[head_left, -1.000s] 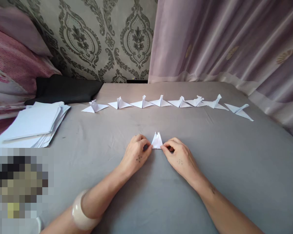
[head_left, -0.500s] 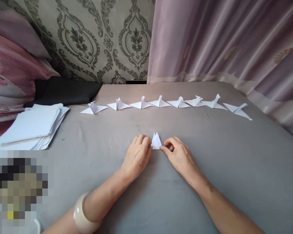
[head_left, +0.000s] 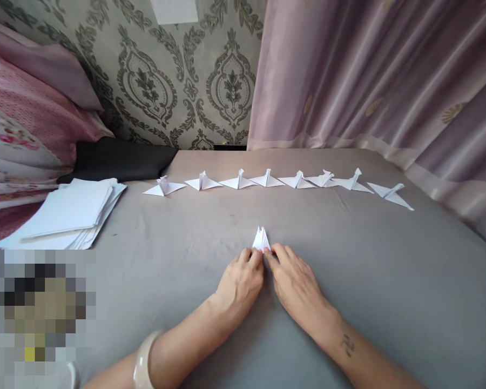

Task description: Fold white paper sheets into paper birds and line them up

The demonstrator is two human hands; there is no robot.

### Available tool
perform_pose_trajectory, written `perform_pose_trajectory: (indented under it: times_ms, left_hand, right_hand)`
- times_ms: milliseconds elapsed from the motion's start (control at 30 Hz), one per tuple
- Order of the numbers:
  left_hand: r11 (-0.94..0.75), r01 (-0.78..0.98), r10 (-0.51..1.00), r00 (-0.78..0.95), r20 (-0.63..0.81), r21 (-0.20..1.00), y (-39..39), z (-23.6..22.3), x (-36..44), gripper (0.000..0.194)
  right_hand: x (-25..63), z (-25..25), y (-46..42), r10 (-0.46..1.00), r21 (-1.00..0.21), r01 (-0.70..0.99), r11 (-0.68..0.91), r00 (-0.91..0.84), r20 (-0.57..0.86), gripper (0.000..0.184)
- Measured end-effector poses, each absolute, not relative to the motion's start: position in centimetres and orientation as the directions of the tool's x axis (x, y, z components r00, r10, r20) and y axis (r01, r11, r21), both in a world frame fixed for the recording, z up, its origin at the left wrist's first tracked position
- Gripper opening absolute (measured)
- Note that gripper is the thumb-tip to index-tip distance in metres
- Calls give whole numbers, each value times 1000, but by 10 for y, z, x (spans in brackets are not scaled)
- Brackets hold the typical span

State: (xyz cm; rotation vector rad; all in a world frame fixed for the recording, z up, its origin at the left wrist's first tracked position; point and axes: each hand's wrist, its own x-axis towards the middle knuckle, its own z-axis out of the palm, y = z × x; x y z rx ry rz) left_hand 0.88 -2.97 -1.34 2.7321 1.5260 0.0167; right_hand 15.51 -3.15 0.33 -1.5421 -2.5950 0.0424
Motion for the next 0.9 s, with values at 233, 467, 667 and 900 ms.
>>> perform_pose_trajectory:
  times_ms: [233,467,667,900]
  left_hand:
    - [-389,730,921,299,249,562,-18,-15,-15,29]
    - [-143,525,990,62,129,839,-2,-16,-18,19]
    - [-184,518,979,176,107,836,-4,-17,-21,16]
    - [-458,606,882,397,252,650,-2,-24,-20,10]
  right_hand:
    - [173,-3,-12,952,-487,819,302,-280,121,32]
    - [176,-9,-5,945,-708,633,313,-284,164,41]
    - [177,-2,-15,871,-538,707,459,-476,117,41]
    - [174,1,-15,860,-454,737,500,-485,160,36]
